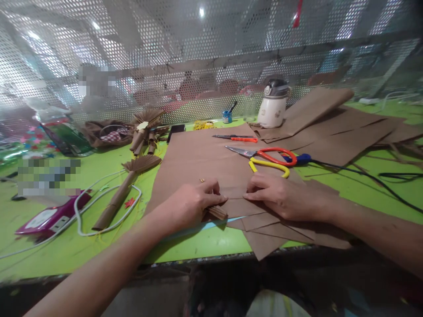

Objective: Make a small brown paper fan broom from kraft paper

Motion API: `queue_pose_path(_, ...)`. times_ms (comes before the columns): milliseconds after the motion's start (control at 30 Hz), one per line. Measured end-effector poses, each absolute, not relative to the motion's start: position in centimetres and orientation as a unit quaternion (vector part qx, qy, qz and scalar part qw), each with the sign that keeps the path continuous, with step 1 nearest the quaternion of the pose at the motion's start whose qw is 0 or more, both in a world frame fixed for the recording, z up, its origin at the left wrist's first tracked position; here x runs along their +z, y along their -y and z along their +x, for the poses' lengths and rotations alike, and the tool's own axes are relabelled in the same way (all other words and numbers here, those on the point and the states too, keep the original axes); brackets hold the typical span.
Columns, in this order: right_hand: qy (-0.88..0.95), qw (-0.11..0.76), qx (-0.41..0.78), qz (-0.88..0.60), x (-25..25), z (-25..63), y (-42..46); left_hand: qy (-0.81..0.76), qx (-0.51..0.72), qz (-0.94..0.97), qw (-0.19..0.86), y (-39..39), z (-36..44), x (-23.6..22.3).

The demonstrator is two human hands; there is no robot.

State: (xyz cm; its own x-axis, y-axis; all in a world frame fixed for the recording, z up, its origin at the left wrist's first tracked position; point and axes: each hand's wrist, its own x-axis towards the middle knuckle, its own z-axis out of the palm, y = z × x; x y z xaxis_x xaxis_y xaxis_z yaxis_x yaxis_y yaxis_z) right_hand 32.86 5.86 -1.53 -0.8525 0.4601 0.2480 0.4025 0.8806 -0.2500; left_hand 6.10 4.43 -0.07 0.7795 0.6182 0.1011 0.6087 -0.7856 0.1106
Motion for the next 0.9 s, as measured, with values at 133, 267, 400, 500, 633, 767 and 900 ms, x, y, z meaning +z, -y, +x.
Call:
queue_pose_path(133, 0.959, 0.159, 0.083, -0.221, -1.7, 33.0, -5.6, -0.323, 0.066, 0.943, 0.042, -4.1, 6.1, 0.5)
queue_pose_path(267, 0.953, 0.167, 0.088, -0.237, -1.4, 33.1, -5.2, -0.317, 0.061, 0.944, 0.064, -4.0, 6.1, 1.0)
queue_pose_path(400, 0.956, 0.118, 0.051, -0.263, 0.2, 32.0, -5.0, -0.306, 0.066, 0.949, 0.036, -3.9, 6.4, 1.0)
queue_pose_path(500, 0.959, 0.053, -0.026, -0.277, 1.0, 30.2, -5.2, -0.314, 0.059, 0.947, -0.025, -4.0, 7.2, 0.9)
queue_pose_path(633, 0.956, 0.043, -0.087, -0.278, 0.6, 28.2, -5.6, -0.302, 0.031, 0.948, -0.093, -4.2, 8.2, 0.5)
queue_pose_path(767, 0.955, 0.043, -0.101, -0.276, 0.1, 28.1, -5.7, -0.291, 0.037, 0.949, -0.118, -4.2, 8.4, 0.0)
queue_pose_path(900, 0.954, 0.095, -0.072, -0.274, 0.3, 29.0, -6.2, -0.31, 0.063, 0.94, -0.126, -4.3, 8.0, 0.4)
